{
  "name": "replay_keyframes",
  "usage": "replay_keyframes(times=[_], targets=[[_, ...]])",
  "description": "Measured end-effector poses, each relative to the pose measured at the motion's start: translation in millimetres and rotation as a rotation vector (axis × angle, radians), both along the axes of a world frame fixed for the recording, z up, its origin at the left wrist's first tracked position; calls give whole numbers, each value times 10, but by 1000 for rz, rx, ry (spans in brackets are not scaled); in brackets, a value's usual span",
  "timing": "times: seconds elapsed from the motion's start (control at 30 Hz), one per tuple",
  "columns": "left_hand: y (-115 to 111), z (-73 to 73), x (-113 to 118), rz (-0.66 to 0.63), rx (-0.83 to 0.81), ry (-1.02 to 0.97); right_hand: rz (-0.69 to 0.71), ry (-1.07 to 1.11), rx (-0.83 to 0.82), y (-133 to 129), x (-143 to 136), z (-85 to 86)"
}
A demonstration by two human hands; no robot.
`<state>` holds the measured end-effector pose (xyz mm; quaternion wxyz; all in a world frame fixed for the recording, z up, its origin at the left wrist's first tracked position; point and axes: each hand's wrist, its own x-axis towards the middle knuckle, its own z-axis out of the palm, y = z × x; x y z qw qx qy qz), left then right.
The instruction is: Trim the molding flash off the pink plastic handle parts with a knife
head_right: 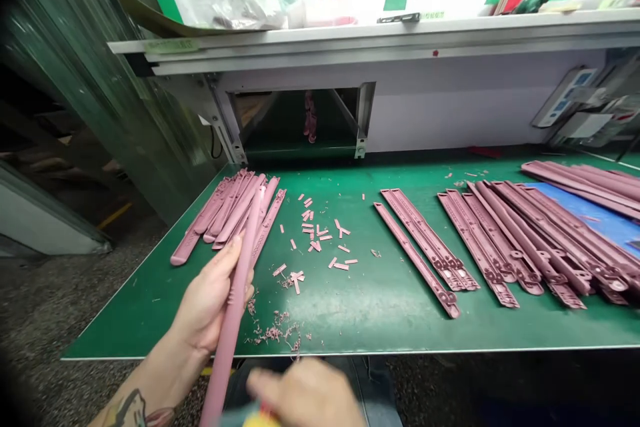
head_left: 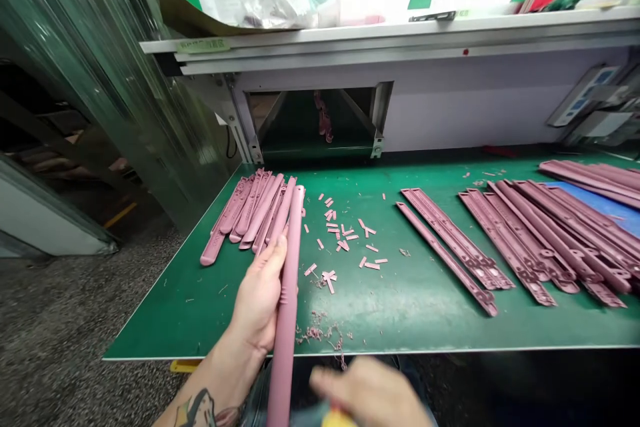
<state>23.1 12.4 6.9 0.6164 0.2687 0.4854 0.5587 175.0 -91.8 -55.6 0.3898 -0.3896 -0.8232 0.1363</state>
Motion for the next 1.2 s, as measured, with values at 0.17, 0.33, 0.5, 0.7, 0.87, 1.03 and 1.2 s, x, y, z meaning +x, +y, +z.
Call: replay_keyframes(times=[0.17,0.33,0.5,0.7,0.87,1.03,1.2], targets=[[-141,-28,99,-33,5,-18,-141,179,-15,401,128,193],[-234,-4,144,-61,-8,3,-173,174,-11,461,134,183],[-350,28,209,-126,-51,29,-256,194,41,628,262,352],[-513,36,288,-205,-108,22,-385,292,67,982,499,621],[-549,-71,224,-247,-70,-58,-370,381,-23,1000,589,634],[-504,-241,115,-250,-96,150,-216,87,-112,807,396,348],[-579,-291,123,-256,-101,141,-279,-205,-9,880,267,342]])
